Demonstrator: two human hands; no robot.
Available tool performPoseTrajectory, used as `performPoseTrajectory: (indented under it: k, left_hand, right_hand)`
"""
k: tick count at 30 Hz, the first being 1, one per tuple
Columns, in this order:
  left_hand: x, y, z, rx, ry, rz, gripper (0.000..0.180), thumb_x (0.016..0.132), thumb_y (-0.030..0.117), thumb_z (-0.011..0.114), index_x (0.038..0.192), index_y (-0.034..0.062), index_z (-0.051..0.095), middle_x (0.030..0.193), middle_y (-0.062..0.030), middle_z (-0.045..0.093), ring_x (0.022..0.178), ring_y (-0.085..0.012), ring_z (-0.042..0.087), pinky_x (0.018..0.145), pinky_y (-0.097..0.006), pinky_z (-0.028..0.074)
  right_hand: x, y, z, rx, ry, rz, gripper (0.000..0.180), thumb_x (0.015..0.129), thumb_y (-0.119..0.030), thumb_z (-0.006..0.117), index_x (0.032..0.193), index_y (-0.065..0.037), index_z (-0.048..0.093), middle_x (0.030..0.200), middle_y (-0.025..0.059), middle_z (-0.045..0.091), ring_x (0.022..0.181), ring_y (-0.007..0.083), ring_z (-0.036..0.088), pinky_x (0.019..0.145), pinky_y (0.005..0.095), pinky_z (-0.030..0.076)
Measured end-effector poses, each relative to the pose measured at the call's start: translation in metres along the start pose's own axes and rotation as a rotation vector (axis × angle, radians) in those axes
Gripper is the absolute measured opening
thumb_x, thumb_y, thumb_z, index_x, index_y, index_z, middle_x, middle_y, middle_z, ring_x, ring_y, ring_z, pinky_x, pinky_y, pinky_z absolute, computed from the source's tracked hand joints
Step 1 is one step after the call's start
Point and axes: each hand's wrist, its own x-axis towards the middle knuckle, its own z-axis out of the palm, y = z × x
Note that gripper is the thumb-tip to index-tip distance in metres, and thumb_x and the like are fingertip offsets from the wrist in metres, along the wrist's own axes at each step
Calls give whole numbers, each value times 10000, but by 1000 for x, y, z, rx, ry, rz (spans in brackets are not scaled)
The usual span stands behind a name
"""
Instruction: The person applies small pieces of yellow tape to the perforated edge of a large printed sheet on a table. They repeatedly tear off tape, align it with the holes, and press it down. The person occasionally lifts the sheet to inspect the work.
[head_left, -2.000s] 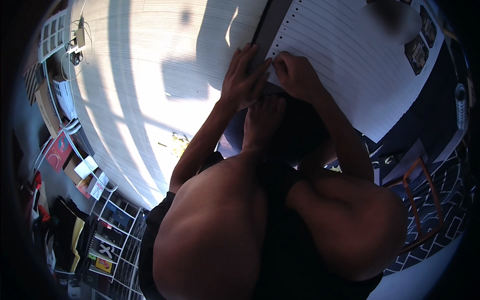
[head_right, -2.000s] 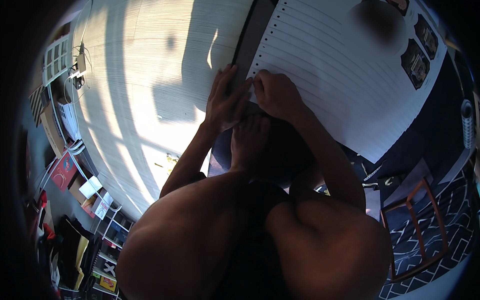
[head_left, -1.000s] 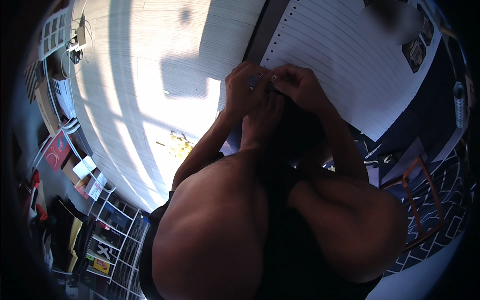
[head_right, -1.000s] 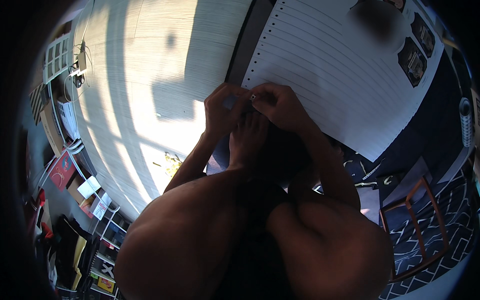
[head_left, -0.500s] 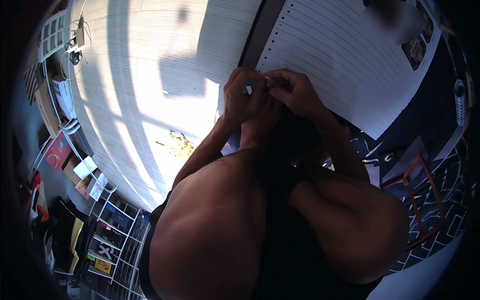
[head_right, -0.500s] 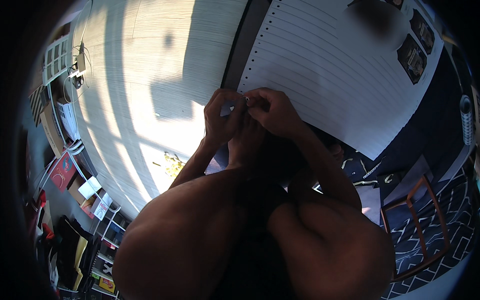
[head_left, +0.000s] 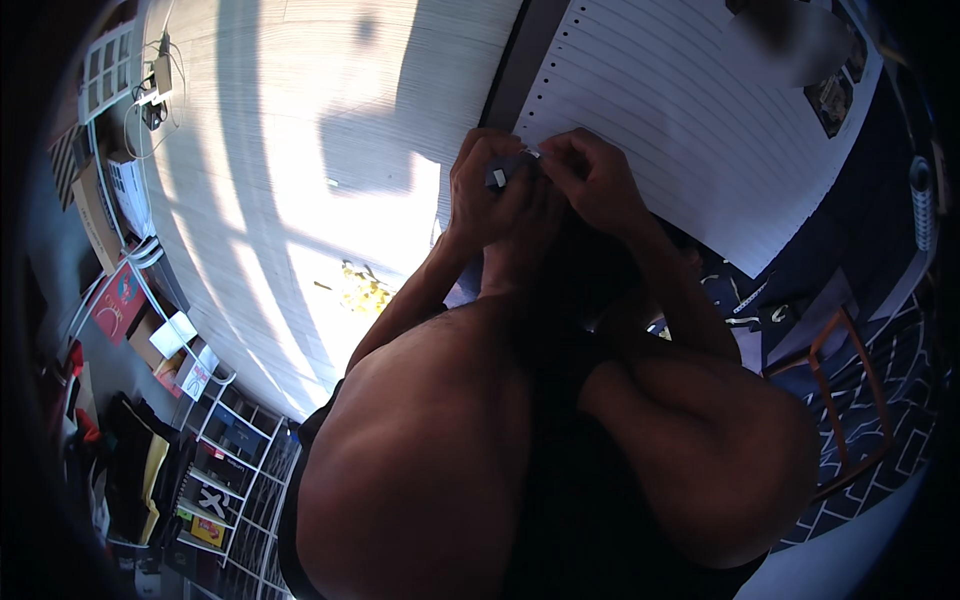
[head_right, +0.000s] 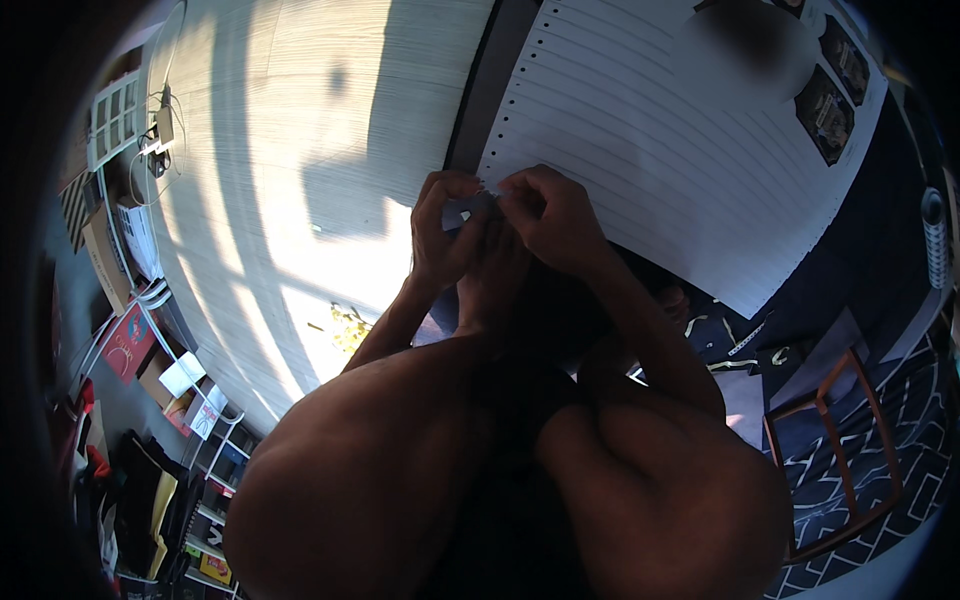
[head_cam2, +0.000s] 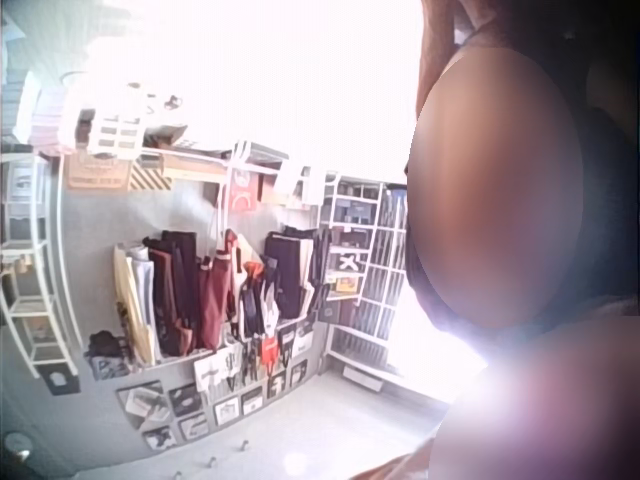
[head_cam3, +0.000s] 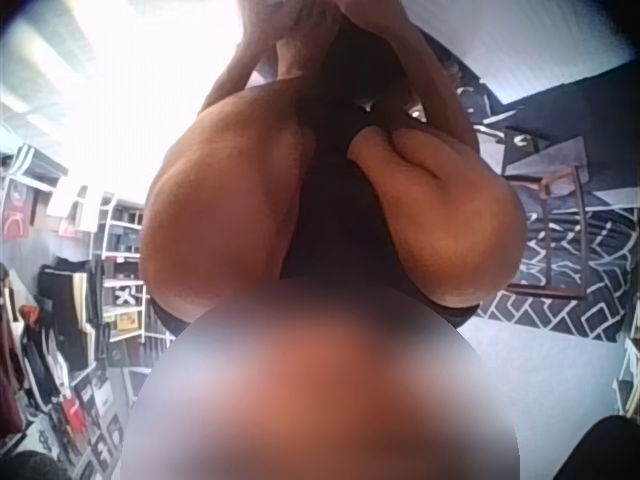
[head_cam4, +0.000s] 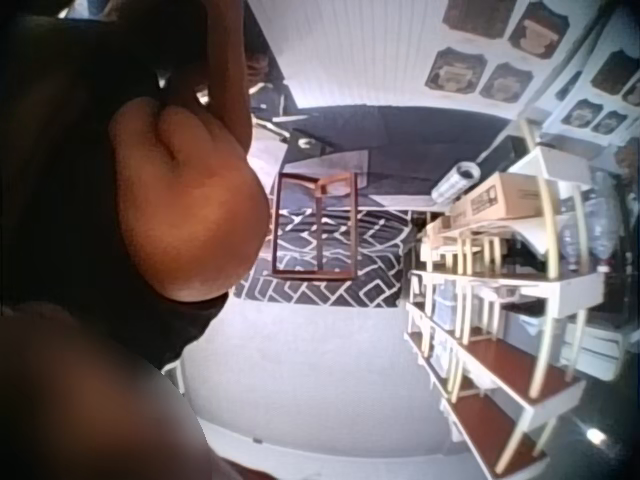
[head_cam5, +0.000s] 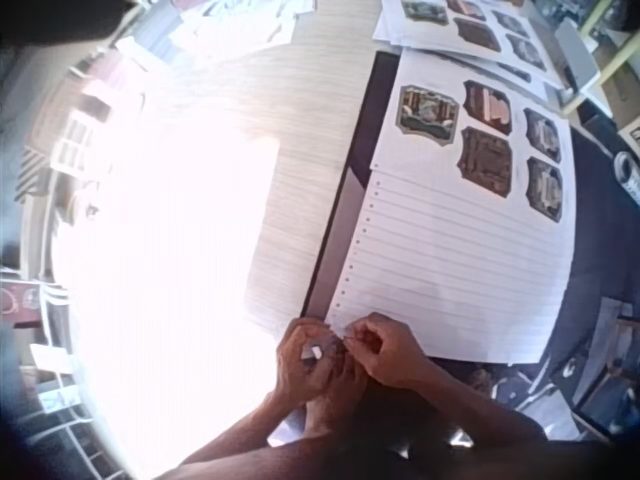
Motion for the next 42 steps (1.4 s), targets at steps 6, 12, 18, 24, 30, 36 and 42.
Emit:
performPoseTrajectory:
  k: [6, 12, 18, 24, 30, 36, 42]
  left_hand:
    - [-1, 3, -4, 66, -22, 1, 338, 777, 26, 700, 1109, -11, 647, 1131, -190, 617, 1014, -323, 668, 841, -408, 553]
    - [-3, 3, -9, 237, 46, 63, 507, 793, 25, 731, 1288, 5, 626, 1256, -192, 581, 1162, -335, 612, 937, -411, 540]
    - [-8, -14, -10, 361, -26, 91, 505, 797, 74, 739, 1290, 42, 632, 1259, -177, 579, 1121, -356, 587, 942, -457, 499]
    - [-7, -13, -9, 436, -81, 94, 488, 833, 150, 725, 1312, 116, 641, 1269, -168, 563, 1130, -361, 561, 954, -483, 460]
    - [-6, -14, -8, 531, -140, 120, 485, 865, 186, 709, 1347, 184, 655, 1301, -174, 535, 1149, -349, 539, 963, -476, 442]
    - [-6, -14, -5, 641, -144, 130, 476, 877, 191, 701, 1351, 186, 658, 1309, -172, 535, 1153, -342, 535, 965, -474, 435]
    - [-12, -25, -12, 434, -85, 120, 503, 863, 167, 708, 1355, 106, 625, 1315, -158, 561, 1175, -344, 553, 986, -471, 434]
  right_hand:
    - [1, -5, 3, -79, 1, -58, 190, 963, -164, 666, 1018, 17, 686, 900, 140, 718, 812, 213, 703, 749, 341, 541]
    - [9, -5, 5, -103, 0, 4, 219, 985, -179, 621, 979, 37, 657, 874, 199, 718, 818, 305, 720, 757, 381, 547]
    - [25, -3, 10, -213, 65, -41, 224, 973, -178, 594, 978, 39, 651, 876, 244, 722, 866, 401, 726, 770, 431, 560]
    - [28, -1, 12, -237, 67, 1, 219, 956, -175, 598, 955, 35, 658, 875, 245, 724, 853, 421, 718, 764, 448, 565]
    - [29, -4, 13, -278, 70, -18, 213, 961, -168, 588, 933, 33, 651, 846, 245, 714, 825, 426, 711, 741, 457, 562]
    - [30, -4, 16, -358, 144, -91, 206, 979, -157, 564, 935, 26, 647, 825, 245, 702, 797, 444, 695, 718, 488, 551]
    - [27, 2, 15, -337, 31, -63, 191, 984, -152, 589, 974, 29, 651, 873, 234, 712, 842, 407, 717, 743, 433, 554]
